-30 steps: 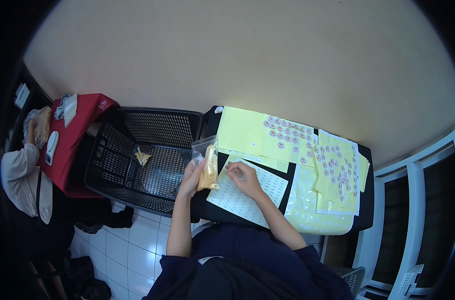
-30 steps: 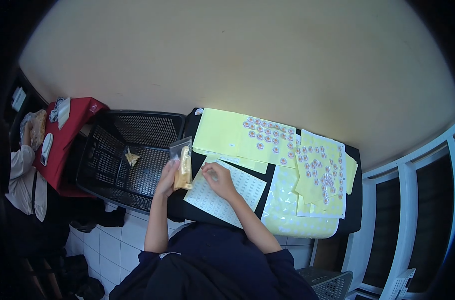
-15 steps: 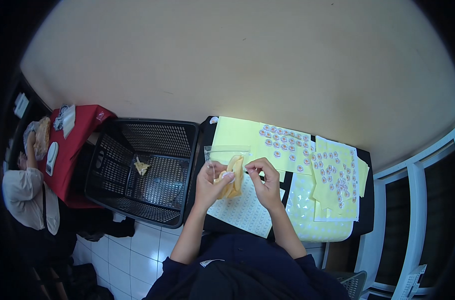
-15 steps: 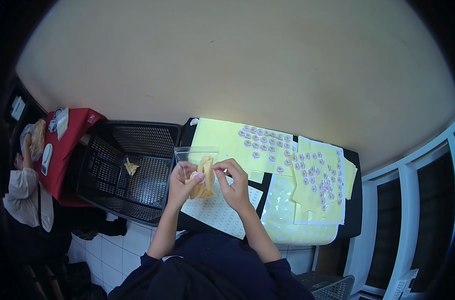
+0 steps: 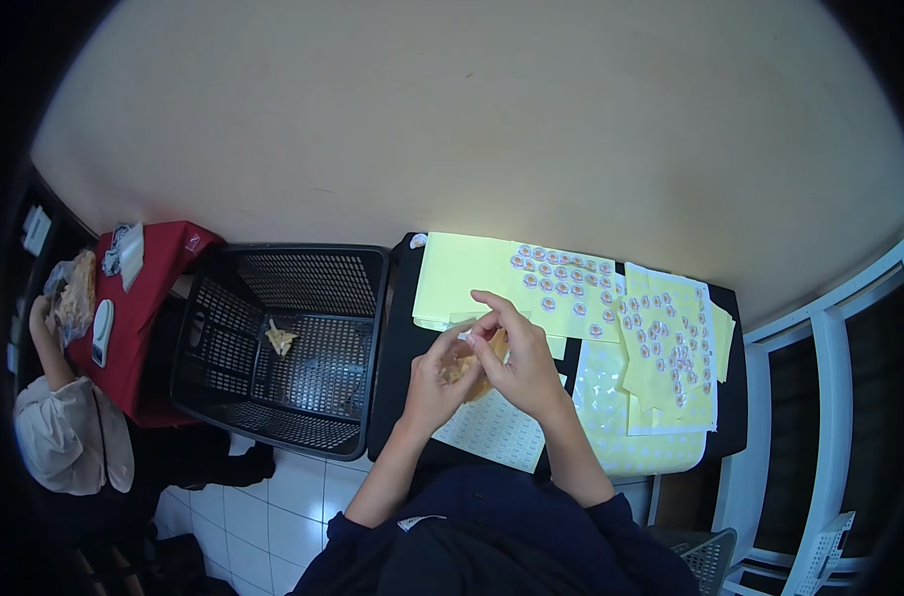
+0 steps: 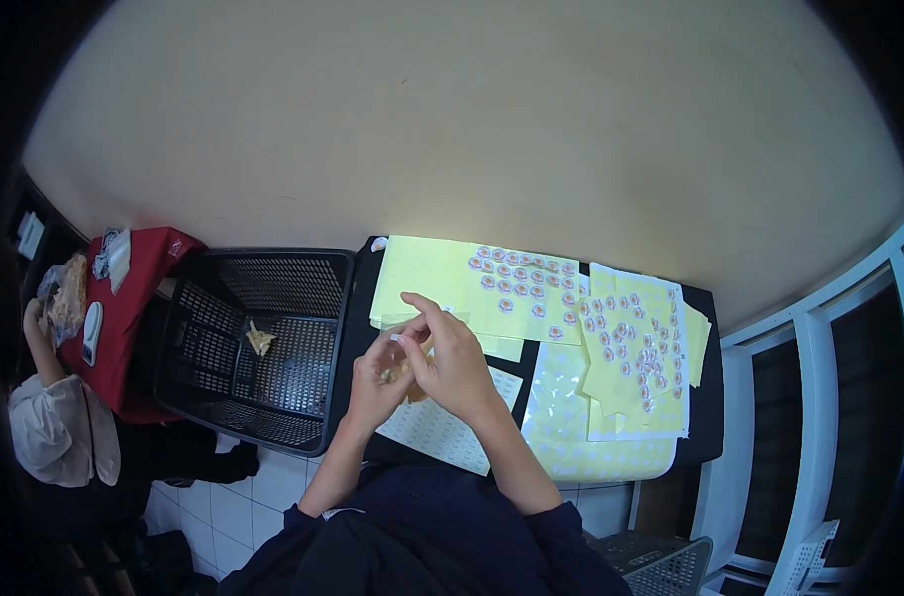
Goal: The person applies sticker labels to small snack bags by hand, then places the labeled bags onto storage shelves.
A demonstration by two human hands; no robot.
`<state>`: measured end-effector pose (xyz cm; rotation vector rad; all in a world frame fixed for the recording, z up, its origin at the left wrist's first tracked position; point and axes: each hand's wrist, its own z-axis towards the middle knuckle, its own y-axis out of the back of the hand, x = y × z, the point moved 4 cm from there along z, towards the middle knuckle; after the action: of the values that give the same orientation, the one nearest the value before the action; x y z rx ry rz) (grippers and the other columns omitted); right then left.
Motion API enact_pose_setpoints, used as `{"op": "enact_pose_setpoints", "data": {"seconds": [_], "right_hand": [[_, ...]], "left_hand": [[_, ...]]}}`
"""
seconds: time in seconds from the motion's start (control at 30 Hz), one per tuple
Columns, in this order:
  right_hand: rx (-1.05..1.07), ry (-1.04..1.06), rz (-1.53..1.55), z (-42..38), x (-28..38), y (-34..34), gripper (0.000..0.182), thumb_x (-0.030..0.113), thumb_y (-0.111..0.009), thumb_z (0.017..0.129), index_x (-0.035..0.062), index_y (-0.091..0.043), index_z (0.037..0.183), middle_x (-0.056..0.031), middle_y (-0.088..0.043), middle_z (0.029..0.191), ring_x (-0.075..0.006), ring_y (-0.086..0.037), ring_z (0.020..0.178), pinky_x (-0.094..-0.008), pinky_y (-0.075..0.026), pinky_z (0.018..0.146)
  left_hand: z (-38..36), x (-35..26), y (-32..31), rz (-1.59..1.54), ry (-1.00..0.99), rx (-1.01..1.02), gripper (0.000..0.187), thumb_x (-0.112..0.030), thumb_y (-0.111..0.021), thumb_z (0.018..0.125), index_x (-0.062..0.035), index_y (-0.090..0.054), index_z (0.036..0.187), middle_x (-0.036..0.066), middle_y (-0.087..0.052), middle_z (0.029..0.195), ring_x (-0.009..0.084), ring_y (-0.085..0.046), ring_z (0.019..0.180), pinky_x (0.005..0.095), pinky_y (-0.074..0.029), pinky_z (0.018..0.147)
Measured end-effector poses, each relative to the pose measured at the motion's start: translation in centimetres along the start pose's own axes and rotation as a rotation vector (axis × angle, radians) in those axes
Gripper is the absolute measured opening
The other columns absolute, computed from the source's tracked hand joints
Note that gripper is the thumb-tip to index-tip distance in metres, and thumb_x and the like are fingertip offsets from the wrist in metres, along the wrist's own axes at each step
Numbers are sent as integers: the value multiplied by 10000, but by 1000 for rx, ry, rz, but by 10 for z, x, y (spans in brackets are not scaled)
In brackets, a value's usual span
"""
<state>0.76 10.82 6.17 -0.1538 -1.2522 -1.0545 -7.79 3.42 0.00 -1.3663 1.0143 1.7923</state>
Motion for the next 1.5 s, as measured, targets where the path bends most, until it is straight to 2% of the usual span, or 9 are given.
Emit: {"op": "enact_pose_setpoints", "data": {"seconds": [0.1, 0.2, 0.47, 1.0, 1.13, 1.2, 1.3, 1.37, 1.5], "right_hand": [[35, -16, -43, -1, -1, -1, 412, 63, -554, 740, 29, -419, 1128, -89, -554, 725, -225, -561, 692, -329, -437, 676], [38, -7, -77, -1, 2, -2, 412, 64, -557, 738, 22, -415, 1123, -91, -555, 713, -229, -568, 671, -331, -440, 672], [11, 14, -156, -3, 5, -2, 411, 70, -577, 731, 14, -438, 1114, -95, -565, 710, -212, -576, 687, -307, -447, 656], [-31, 61, -368, -3, 7, -2, 414, 144, -617, 705, 38, -478, 1081, -32, -563, 665, -182, -543, 656, -320, -394, 642], [-22, 50, -400, -3, 5, -1, 421, 179, -635, 692, 41, -490, 1062, -40, -548, 681, -188, -531, 683, -318, -383, 638], [-74, 75, -491, -2, 5, 6, 420, 201, -645, 674, 46, -509, 1040, -47, -535, 765, -187, -511, 762, -311, -359, 672], [-54, 31, -485, -4, 4, 12, 440, 218, -648, 671, 48, -501, 1049, -58, -517, 820, -196, -500, 815, -316, -352, 695], [-56, 38, -432, -7, 1, 13, 446, 208, -648, 671, 50, -494, 1058, -61, -520, 825, -198, -506, 811, -312, -352, 698], [-10, -16, -194, -14, -9, 17, 484, 156, -674, 652, 56, -481, 1084, -65, -537, 845, -199, -532, 808, -315, -387, 730]], "left_hand": [[0, -8, -2, -38, -81, -39, 389, -46, -614, 709, -27, -487, 1076, 142, -592, 961, 221, -584, 909, 302, -475, 732], [-1, -7, -3, -10, -89, -34, 420, -44, -619, 698, -28, -470, 1090, 143, -587, 975, 224, -584, 911, 300, -475, 729], [-1, -6, -4, -3, -123, -37, 459, -26, -621, 664, -41, -462, 1094, 116, -574, 995, 209, -583, 891, 276, -476, 669], [-4, -6, -7, 87, -169, -27, 481, -36, -631, 658, -24, -445, 1101, 143, -566, 1009, 253, -572, 926, 295, -467, 693], [-5, -8, -8, 38, -118, 2, 466, -21, -621, 663, 2, -440, 1092, 139, -567, 998, 209, -577, 894, 297, -469, 712], [-6, -6, -9, -12, -76, 19, 454, -1, -609, 666, 22, -436, 1084, 138, -568, 984, 178, -580, 860, 296, -470, 730], [-10, -3, -13, -213, -34, 115, 489, 13, -616, 670, 18, -407, 1112, 146, -554, 1007, 183, -565, 889, 299, -472, 734], [-12, -2, -17, -343, 38, 172, 511, -67, -666, 672, -22, -426, 1121, 117, -562, 1014, 213, -546, 961, 302, -448, 766], [-16, -7, -21, -331, 4, 183, 505, -75, -669, 673, -22, -433, 1116, 112, -565, 1005, 206, -551, 952, 303, -446, 764]]}}
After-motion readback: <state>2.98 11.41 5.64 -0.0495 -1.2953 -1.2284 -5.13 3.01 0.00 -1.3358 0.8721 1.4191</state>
